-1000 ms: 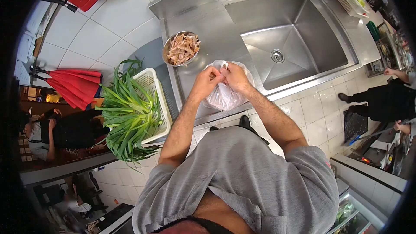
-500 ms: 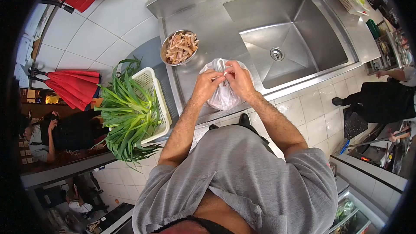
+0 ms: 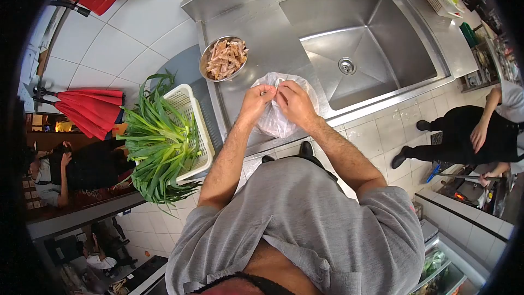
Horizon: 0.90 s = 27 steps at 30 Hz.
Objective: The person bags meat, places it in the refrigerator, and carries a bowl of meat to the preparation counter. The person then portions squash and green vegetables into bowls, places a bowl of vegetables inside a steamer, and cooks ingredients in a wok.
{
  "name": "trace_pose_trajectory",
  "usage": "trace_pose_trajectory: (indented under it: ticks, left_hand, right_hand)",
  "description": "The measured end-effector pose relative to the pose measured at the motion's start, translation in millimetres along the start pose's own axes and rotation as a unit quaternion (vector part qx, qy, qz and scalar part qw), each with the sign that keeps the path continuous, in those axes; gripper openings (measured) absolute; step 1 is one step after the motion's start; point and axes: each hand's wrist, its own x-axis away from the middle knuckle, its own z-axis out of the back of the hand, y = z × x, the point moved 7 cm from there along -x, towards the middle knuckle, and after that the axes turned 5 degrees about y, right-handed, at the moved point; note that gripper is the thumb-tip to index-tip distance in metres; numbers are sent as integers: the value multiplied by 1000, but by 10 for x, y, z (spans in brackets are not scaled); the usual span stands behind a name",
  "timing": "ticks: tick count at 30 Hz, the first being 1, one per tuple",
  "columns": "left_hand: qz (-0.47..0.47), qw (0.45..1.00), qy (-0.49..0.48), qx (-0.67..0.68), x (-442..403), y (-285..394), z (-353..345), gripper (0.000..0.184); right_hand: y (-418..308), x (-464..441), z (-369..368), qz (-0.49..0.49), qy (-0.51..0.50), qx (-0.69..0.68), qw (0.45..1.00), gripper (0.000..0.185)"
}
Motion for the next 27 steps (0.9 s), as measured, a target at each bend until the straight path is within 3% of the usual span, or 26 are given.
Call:
trace_pose_trajectory:
  ticks: [5,7,10,12,14,18,20,23,25,27]
  left_hand:
    - [-27,998,0,-53,-1,19,15,18]
    - [-183,942,62,-274,124,333,27,17]
    - [-207,915,99,-333,181,301,189,16]
    - [-225,906,119,-339,231,237,252,16]
    - [-241,895,141,-348,267,211,351,16]
    - [-210,935,115,-262,375,371,449,17]
    - [-179,950,141,-215,475,408,543,17]
    - [-203,938,226,-168,808,511,820,15]
    - [-189,916,315,-160,1146,529,1123,15]
    - [-190,882,405,-151,1546,504,1393,16]
  right_hand:
    - [5,0,-23,4,13,90,996,9]
    - [-1,32,21,16,0,106,994,9]
    - [53,115,117,32,-35,139,989,8]
    - [106,133,162,34,-61,155,985,7]
    - [242,116,21,-21,-195,159,968,17]
    - [-169,-160,148,34,-143,106,983,36]
    - [-164,-73,-108,81,-309,171,932,45]
    - [19,17,-365,69,-390,176,901,38]
    - [116,16,-455,108,-343,151,921,26]
    - [158,-64,-535,82,-375,185,905,14]
